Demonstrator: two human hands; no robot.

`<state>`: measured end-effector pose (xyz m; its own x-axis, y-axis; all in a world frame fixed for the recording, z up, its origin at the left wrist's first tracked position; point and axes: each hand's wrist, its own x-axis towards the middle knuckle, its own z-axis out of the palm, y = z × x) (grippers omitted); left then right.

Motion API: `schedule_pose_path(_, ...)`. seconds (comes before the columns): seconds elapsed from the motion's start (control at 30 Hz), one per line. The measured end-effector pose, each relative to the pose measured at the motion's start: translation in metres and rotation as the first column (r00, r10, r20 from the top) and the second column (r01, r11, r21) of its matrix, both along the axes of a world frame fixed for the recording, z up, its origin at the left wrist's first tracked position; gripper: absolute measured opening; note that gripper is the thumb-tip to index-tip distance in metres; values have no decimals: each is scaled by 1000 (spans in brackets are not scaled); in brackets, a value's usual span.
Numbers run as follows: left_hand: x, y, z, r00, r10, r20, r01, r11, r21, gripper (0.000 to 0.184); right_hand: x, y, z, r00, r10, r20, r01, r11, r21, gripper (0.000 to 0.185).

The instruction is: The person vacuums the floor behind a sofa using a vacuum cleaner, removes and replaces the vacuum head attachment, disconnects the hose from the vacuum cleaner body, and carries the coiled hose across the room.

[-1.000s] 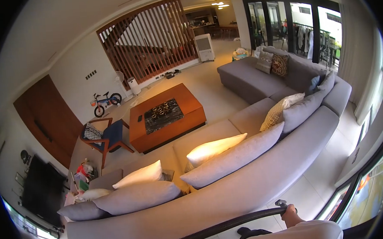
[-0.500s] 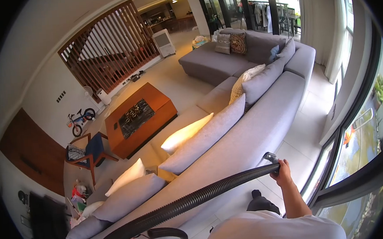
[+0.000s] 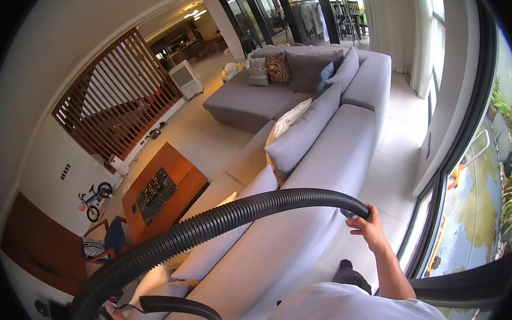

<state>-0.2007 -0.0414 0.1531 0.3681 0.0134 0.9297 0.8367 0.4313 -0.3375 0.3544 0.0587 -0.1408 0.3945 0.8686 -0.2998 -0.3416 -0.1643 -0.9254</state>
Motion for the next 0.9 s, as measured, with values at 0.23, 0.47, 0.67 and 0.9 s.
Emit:
schedule_pose_path(0.23,141,136,27,989,-145,17,144,989,38,49,122,71,5,996,-35,83,40,997,-63,43)
schedule_pose_path(0.47,239,246,39,1000,-14,20,15,1000,-13,54,212,154,2,995,-6,95,17,993,-116,46)
schedule_pose_path(0.67,333,366,14,989,-148,0,147,989,-29,47,310,254,5,998,-1,61,10,990,-141,54)
schedule_pose_path(0.9,448,517,10,989,-148,27,150,987,-59,59,425,353,16,966,28,257,29,975,-218,51)
